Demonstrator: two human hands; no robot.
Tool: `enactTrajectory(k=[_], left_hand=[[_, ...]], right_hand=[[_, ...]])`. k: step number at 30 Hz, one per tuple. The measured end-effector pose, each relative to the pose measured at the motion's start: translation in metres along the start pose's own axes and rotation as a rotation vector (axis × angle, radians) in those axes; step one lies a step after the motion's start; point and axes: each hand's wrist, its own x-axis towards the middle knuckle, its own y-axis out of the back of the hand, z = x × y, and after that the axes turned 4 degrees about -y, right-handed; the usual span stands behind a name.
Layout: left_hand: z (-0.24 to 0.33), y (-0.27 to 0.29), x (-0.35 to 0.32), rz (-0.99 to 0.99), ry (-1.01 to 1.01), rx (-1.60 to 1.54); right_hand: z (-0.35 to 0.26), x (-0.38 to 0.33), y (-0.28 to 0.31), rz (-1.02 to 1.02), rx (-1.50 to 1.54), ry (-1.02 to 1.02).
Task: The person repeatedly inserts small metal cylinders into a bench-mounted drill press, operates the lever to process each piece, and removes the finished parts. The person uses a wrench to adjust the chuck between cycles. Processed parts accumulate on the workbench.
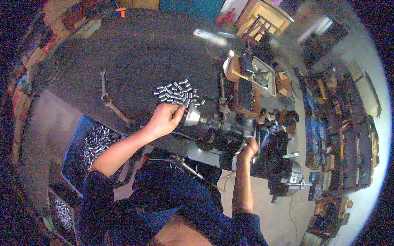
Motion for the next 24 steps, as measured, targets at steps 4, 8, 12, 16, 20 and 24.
enactTrajectory(k=[4, 8, 12, 16, 20, 24], left_hand=[[-0.002, -0.007, 0.001, 0.019, -0.062, -0.033], [0.0, -0.009, 0.001, -0.011, -0.009, -0.039], [0.0, -0.012, 0.003, -0.023, 0.022, -0.049], [0.004, -0.01, 0.003, -0.022, 0.041, -0.057], [0.0, -0.008, 0.001, -0.035, 0.101, -0.076], [0.0, -0.005, 0.001, -0.078, 0.156, -0.108]], right_hand=[[-0.055, -0.056, 0.027, -0.175, 0.046, -0.188], [-0.105, -0.062, 0.002, -0.363, -0.051, 0.105], [-0.123, -0.031, -0.045, -0.255, 0.012, 0.097], [-0.118, -0.029, -0.054, -0.242, 0.078, 0.178], [-0.107, -0.054, -0.026, -0.278, 0.098, 0.25], [-0.081, -0.071, 0.016, -0.301, 0.071, 0.126]])
